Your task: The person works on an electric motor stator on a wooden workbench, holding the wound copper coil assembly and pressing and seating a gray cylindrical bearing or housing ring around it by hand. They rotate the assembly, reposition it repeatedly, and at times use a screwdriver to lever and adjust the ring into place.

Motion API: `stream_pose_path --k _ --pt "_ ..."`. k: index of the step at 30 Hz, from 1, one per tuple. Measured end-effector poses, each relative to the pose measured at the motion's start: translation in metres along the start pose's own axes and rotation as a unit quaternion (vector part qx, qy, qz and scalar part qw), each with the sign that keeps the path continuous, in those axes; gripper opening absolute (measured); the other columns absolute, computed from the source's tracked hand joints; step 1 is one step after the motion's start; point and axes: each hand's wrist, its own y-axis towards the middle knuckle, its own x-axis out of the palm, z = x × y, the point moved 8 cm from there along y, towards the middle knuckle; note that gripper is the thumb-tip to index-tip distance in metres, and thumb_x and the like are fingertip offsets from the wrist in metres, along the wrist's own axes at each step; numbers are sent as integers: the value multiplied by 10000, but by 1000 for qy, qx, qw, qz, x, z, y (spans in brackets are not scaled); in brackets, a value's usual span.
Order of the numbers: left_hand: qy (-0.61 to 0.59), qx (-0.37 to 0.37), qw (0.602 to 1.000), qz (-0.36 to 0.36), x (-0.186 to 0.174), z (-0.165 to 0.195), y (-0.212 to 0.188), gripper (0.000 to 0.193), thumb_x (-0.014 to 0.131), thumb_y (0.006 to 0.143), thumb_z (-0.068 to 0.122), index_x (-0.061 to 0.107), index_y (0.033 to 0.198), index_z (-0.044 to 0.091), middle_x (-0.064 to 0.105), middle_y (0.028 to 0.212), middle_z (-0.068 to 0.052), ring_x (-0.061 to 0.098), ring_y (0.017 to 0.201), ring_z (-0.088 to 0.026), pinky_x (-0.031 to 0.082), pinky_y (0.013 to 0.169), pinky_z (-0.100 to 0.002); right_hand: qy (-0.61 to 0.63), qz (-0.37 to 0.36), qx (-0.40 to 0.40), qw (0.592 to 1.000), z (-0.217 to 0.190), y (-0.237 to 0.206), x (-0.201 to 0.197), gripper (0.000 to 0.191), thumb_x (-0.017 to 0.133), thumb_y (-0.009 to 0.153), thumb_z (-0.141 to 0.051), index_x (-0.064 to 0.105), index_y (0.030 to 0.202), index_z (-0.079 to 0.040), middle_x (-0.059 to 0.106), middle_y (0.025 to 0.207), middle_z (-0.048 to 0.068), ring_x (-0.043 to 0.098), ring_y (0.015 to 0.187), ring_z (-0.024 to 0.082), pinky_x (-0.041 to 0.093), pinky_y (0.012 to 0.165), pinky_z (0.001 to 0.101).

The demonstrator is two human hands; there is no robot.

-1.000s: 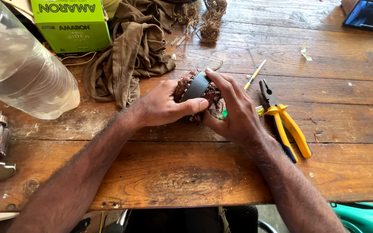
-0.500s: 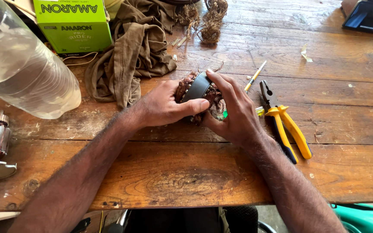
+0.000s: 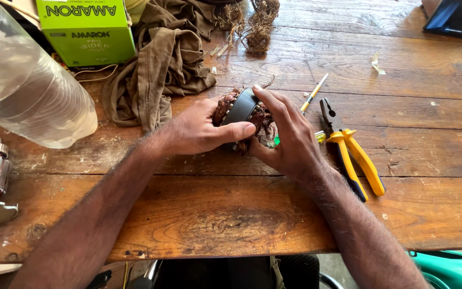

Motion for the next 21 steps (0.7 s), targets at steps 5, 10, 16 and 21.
stream_pose_path --k 5,10,16,21 --pt "-30 4 1000 -5 2 2 0 670 637 827 686 675 1141 96 702 922 -38 708 836 -174 609 728 -351 -36 7 -26 999 -3 -2 0 844 856 861 -182 376 1547 -76 536 1499 243 603 1347 414 547 1108 484" --pt "-10 -10 1000 -9 1 1 0 645 668 800 668 707 1100 99 713 878 -30 717 797 -167 611 719 -341 -81 2 -48 996 -6 -5 3 797 810 929 -219 353 1555 -33 519 1513 262 629 1308 423 549 1094 500" --pt "-2 6 1000 -2 1 5 0 659 645 803 684 712 1097 98 707 852 -27 714 765 -165 604 687 -337 -101 19 -45 994 -5 -6 0 794 832 897 -246 403 1534 -47 568 1482 233 657 1272 395 564 1059 488" --pt "25 -10 1000 10 0 1 0 657 592 816 690 706 1069 94 687 785 -29 709 696 -162 594 580 -338 -95 31 -46 994 -6 -4 -2 799 853 839 -213 452 1511 -53 592 1463 215 662 1266 386 563 1059 483"
